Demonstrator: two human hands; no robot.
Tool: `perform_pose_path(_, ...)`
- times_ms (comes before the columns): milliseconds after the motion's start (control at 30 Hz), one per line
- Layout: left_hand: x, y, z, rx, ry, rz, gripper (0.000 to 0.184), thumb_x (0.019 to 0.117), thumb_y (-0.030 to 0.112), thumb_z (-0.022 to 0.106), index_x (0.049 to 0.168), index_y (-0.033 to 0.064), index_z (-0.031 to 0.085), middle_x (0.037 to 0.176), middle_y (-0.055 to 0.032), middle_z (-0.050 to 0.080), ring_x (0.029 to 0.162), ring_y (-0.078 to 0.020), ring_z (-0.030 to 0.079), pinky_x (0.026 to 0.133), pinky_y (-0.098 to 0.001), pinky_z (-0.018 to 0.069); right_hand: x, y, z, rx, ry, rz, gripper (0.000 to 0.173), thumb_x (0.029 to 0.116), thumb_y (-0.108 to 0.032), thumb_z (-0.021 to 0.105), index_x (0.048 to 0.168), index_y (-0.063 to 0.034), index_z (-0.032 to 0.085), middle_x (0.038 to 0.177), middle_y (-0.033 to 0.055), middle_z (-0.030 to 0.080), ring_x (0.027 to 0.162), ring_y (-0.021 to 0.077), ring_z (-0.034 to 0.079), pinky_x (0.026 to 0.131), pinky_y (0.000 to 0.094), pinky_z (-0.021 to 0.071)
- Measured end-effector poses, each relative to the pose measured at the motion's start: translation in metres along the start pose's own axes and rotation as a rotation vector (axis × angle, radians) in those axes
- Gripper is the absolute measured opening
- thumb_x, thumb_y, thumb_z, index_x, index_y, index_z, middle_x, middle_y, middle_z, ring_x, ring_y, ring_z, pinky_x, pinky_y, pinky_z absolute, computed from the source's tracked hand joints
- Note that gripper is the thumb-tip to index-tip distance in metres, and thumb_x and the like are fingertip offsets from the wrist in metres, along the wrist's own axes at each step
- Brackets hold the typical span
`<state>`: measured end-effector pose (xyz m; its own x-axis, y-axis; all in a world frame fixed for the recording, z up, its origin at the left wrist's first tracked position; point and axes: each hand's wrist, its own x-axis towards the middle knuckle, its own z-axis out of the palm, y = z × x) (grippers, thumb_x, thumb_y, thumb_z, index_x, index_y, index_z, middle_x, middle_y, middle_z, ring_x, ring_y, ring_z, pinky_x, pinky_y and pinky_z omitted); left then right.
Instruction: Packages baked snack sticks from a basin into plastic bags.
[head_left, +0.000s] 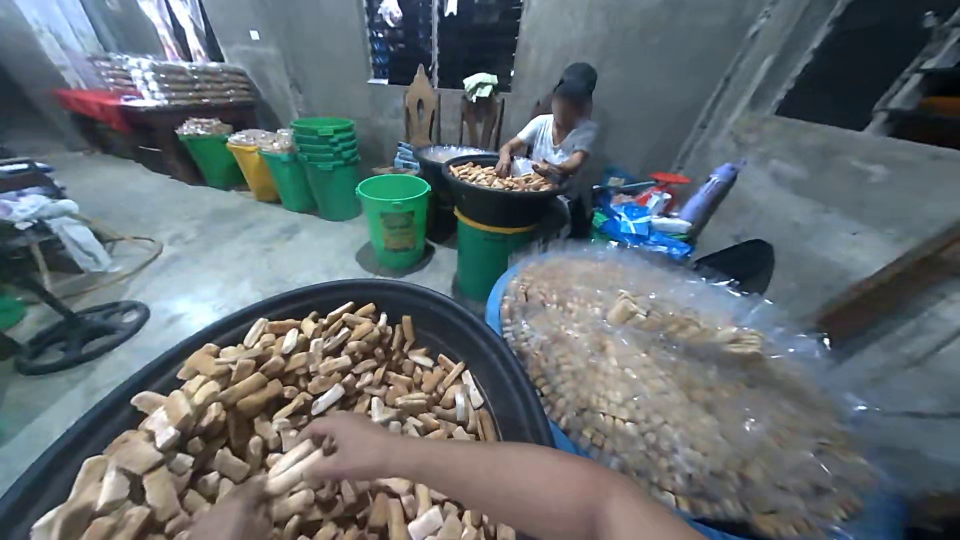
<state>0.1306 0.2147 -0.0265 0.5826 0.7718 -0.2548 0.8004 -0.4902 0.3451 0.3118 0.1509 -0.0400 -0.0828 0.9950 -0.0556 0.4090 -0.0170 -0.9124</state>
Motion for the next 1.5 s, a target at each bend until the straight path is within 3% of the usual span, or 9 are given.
perform_pose_path(133, 0.008, 0.012, 0.016, -0.259, 0.033, -0.015, 0.05, 0.093, 0.02, 0.074, 0.129, -0.0118, 0.059, 0.12, -0.0345, 0.064, 0.115, -0.0503, 0.062, 0.102, -0.0652, 0.044, -0.01, -0.003, -0.021, 0.225, -0.044, -0.017, 0.039, 0.1002, -0.004, 0.062, 0.137, 0.0078, 0.054, 0.117, 0.0285, 0.063, 0.087, 0.0294, 0.067, 0.082, 0.0451, 0.056)
perform_pose_path(233, 0.004, 0.02, 0.021, -0.404, 0.178, 0.042, 0.053, 0.0875, 0.005, 0.072, 0.133, -0.0134, 0.051, 0.125, -0.0339, 0.06, 0.115, -0.0458, 0.061, 0.101, -0.0607, 0.046, -0.013, -0.004, -0.024, 0.131, 0.007, -0.032, 0.037, 0.0987, -0.005, 0.064, 0.133, 0.007, 0.058, 0.122, 0.0286, 0.062, 0.093, 0.0319, 0.067, 0.084, 0.0455, 0.0559)
perform_pose_path(367, 0.004, 0.03, 0.032, -0.366, 0.374, 0.201, 0.058, 0.0814, -0.006, 0.07, 0.135, -0.0159, 0.05, 0.135, -0.0402, 0.05, 0.124, -0.0518, 0.053, 0.104, -0.0593, 0.0445, -0.019, -0.012, -0.022, -0.146, 0.119, -0.072, 0.038, 0.0961, -0.007, 0.067, 0.132, 0.0048, 0.061, 0.137, 0.0301, 0.053, 0.121, 0.0405, 0.059, 0.102, 0.0494, 0.05)
perform_pose_path(700, 0.001, 0.044, 0.043, -0.183, 0.676, 0.29, 0.073, 0.0764, -0.011, 0.07, 0.143, -0.018, 0.041, 0.143, -0.0464, 0.038, 0.132, -0.0623, 0.042, 0.109, -0.0619, 0.039, -0.024, -0.02, -0.034, -0.182, 0.037, -0.031, 0.04, 0.0989, -0.012, 0.066, 0.133, 0.0074, 0.061, 0.134, 0.0326, 0.053, 0.121, 0.0419, 0.057, 0.104, 0.0502, 0.0474)
perform_pose_path(867, 0.001, 0.049, 0.052, -0.13, 0.565, 0.374, 0.056, 0.0843, -0.01, 0.066, 0.137, -0.0182, 0.048, 0.141, -0.0447, 0.042, 0.127, -0.0591, 0.049, 0.104, -0.0596, 0.0462, -0.022, -0.019, -0.036, -0.258, -0.034, 0.079, 0.038, 0.0998, -0.012, 0.063, 0.13, 0.0104, 0.06, 0.135, 0.0316, 0.051, 0.122, 0.042, 0.057, 0.103, 0.0514, 0.0474)
perform_pose_path(1067, 0.005, 0.042, 0.051, -0.179, 0.529, 0.293, 0.039, 0.0868, -0.007, 0.064, 0.124, -0.0184, 0.059, 0.131, -0.0408, 0.053, 0.12, -0.0538, 0.057, 0.101, -0.0566, 0.048, -0.026, -0.019, -0.026, -0.241, 0.037, -0.029, 0.039, 0.1002, -0.006, 0.063, 0.136, 0.0056, 0.056, 0.142, 0.0308, 0.047, 0.118, 0.0419, 0.061, 0.1, 0.0498, 0.0517)
perform_pose_path(1200, 0.005, 0.04, 0.05, -0.18, 0.519, 0.273, 0.039, 0.0872, -0.007, 0.064, 0.124, -0.0188, 0.06, 0.13, -0.0403, 0.054, 0.12, -0.0525, 0.057, 0.102, -0.0552, 0.0475, -0.027, -0.021, -0.025, -0.228, -0.017, -0.045, 0.044, 0.1011, -0.002, 0.057, 0.145, 0.0031, 0.052, 0.145, 0.0303, 0.046, 0.121, 0.0415, 0.059, 0.1, 0.0494, 0.051)
perform_pose_path(1333, 0.005, 0.042, 0.05, -0.22, 0.495, 0.266, 0.04, 0.0864, -0.008, 0.062, 0.125, -0.018, 0.06, 0.133, -0.0402, 0.052, 0.121, -0.0517, 0.056, 0.103, -0.0548, 0.0468, -0.027, -0.02, -0.033, -0.162, -0.013, -0.066, 0.042, 0.0981, 0.0, 0.062, 0.14, 0.003, 0.057, 0.138, 0.0319, 0.051, 0.12, 0.0428, 0.058, 0.101, 0.0511, 0.0493)
perform_pose_path(1500, -0.001, 0.048, 0.043, -0.208, 0.505, 0.253, 0.048, 0.0901, -0.007, 0.058, 0.138, -0.014, 0.053, 0.135, -0.0387, 0.049, 0.101, -0.0413, 0.063, 0.084, -0.0453, 0.0549, -0.025, -0.014, -0.027, -0.319, 0.013, -0.116, 0.038, 0.0998, 0.006, 0.055, 0.137, 0.0014, 0.059, 0.135, 0.0316, 0.051, 0.111, 0.0441, 0.063, 0.093, 0.0527, 0.0543)
